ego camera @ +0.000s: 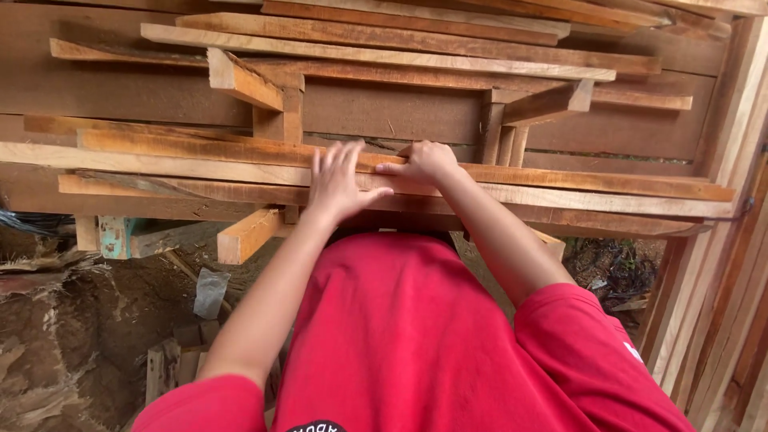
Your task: Bundling several long pieces of wood together using plastic ties or straps.
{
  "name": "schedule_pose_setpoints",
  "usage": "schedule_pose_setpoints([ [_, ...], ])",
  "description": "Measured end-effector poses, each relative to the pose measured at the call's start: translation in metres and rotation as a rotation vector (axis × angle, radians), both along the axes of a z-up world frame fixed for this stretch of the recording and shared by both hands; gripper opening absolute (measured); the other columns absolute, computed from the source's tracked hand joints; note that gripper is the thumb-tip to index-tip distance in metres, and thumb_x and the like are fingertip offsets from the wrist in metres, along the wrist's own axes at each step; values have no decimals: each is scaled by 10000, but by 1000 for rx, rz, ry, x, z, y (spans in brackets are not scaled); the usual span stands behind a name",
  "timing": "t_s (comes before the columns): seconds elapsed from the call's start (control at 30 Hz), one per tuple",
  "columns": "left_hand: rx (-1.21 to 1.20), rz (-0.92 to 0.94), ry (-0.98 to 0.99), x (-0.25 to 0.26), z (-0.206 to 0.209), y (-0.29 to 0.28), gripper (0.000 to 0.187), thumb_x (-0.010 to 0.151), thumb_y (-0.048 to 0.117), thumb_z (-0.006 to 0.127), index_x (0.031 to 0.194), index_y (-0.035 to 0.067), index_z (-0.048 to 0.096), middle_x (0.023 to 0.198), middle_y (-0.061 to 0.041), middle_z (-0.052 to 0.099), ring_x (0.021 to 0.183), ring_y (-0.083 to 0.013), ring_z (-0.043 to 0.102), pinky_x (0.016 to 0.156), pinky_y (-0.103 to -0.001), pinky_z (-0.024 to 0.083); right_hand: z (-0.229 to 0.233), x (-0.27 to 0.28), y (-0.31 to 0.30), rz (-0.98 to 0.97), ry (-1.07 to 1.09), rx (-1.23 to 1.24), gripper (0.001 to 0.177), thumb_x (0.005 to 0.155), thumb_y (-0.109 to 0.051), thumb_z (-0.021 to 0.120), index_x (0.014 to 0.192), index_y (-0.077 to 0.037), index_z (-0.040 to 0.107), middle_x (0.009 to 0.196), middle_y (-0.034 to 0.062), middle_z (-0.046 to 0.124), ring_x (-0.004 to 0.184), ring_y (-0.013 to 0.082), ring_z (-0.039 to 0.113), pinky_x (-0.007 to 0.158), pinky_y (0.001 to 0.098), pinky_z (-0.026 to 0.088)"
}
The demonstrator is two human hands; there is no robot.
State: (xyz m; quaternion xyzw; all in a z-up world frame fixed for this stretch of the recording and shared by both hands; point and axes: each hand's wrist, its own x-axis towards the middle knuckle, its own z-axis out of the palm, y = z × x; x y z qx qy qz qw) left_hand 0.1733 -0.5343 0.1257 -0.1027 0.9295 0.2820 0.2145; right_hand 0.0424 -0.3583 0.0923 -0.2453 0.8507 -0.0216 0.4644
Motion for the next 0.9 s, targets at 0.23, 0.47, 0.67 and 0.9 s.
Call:
schedule_pose_setpoints([
  [0.23, -309, -417, -295, -12, -32, 6, 1587, 425, 935, 789, 1619, 62, 213, 1620, -172, 334, 1484, -359, 314, 1247, -645, 88, -35, 14, 11, 74, 74, -36, 876, 711, -990, 445, 1263, -369, 722, 1163, 80, 764, 1171, 327, 696, 960, 474, 561],
  [0.47, -470, -491, -160, 7, -84, -3, 1424, 489, 565, 972, 1597, 114, 199, 1576, -176, 323, 1433, -376, 301, 1194, -659, 174, -15, 27, 10, 33, 165, -63, 898, 754, -947, 481, 1207, -221, 755, 1138, 126, 761, 1149, 361, 702, 956, 483, 553],
  [0.67, -426, -502, -90, 10, -83, -12, 1372, 480, 560, 948, 1572, 121, 242, 1533, -150, 363, 1388, -343, 350, 1141, -618, 233, -4, 26, 4, 16, 117, -8, 904, 778, -933, 433, 1184, -202, 776, 1161, 169, 754, 1180, 381, 686, 967, 474, 546],
  [0.9, -399, -496, -75, 9, -92, -16, 1324, 494, 531, 918, 1541, 129, 213, 1523, -122, 330, 1385, -318, 325, 1125, -576, 225, -32, 13, -7, -46, -20, 124, 1139, 586, -1090, 405, 1277, -246, 733, 1309, 146, 703, 1304, 354, 609, 1053, 478, 503],
])
